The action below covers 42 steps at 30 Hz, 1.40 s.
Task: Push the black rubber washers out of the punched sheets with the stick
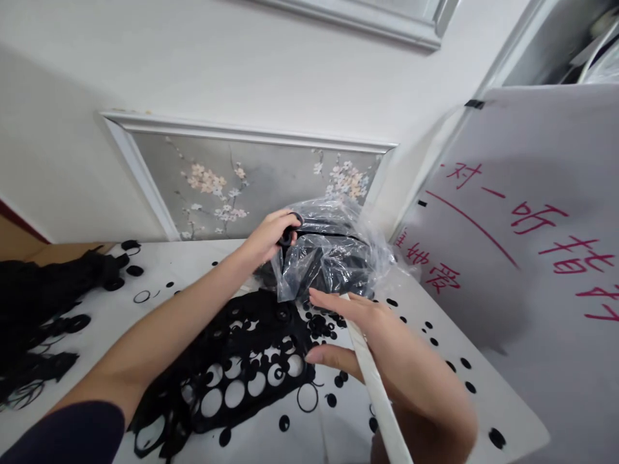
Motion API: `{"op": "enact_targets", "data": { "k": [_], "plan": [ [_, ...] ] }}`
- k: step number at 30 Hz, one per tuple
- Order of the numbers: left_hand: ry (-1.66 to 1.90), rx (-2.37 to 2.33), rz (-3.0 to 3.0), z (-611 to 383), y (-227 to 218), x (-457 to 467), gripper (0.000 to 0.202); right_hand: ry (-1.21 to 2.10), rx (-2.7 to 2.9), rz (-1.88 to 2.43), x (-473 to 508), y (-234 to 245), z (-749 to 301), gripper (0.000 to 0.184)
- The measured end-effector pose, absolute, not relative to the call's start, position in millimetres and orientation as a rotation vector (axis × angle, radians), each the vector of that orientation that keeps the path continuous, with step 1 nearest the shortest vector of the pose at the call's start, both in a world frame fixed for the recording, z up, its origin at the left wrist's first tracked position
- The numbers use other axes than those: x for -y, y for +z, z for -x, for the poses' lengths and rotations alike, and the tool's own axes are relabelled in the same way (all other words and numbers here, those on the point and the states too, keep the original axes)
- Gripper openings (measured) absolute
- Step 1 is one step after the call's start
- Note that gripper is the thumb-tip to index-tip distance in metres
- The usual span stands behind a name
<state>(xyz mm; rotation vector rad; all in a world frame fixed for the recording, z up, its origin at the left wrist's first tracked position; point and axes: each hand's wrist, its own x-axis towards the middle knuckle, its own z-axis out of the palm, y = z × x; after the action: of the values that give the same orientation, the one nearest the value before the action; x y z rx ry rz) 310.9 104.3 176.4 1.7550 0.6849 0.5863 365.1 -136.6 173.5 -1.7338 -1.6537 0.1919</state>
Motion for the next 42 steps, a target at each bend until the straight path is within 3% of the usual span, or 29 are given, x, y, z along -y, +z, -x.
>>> {"op": "enact_targets", "data": {
  "k": [2, 5, 9, 14, 20, 26, 28, 30, 32, 35, 39, 42],
  "plan": [
    [0.485, -0.764, -1.884, -340, 178, -136, 0.004, 0.178, 1.638, 1.764, 139, 170, -373, 0.056],
    [0.352, -0.872, -2.065, -362, 174, -165, 0.012, 0.227, 1.677, 1.835, 136, 166, -382, 0.053],
    [0.355, -0.839, -2.244, -346, 168, -157, 0.016, 0.245, 1.679, 1.893, 133, 161, -389, 0.058],
    [0.555, -0.645, -2.574, -242, 149, -117, 0.043, 0.354, 1.741, 1.907, 122, 160, -377, 0.059],
    [0.026, -1.222, -2.301, -75, 85, -105, 0.075, 0.735, 2.031, 1.748, 52, 112, -321, 0.064],
    [0.098, -1.141, -1.703, -23, 59, -96, 0.033, 0.463, 2.108, 2.032, -12, 47, -279, 0.083],
    [0.108, -1.097, -1.643, -23, 60, -95, 0.024, 0.435, 2.147, 2.021, -18, 43, -276, 0.076],
    [0.113, -1.035, -1.613, -22, 63, -96, 0.017, 0.458, 2.207, 1.984, -19, 47, -275, 0.054],
    [0.13, -0.967, -1.603, -20, 68, -101, 0.015, 0.497, 2.251, 1.945, -20, 55, -274, 0.031],
    [0.235, -0.934, -1.628, -18, 75, -114, 0.02, 0.535, 2.119, 1.808, -31, 73, -272, 0.018],
    [0.452, -1.04, -1.711, -24, 77, -141, 0.022, 0.585, 1.625, 1.549, -80, 105, -265, 0.029],
    [0.519, -1.181, -1.858, -20, 72, -166, 0.03, 0.411, 1.508, 1.604, -134, 125, -253, 0.039]
  ]
}}
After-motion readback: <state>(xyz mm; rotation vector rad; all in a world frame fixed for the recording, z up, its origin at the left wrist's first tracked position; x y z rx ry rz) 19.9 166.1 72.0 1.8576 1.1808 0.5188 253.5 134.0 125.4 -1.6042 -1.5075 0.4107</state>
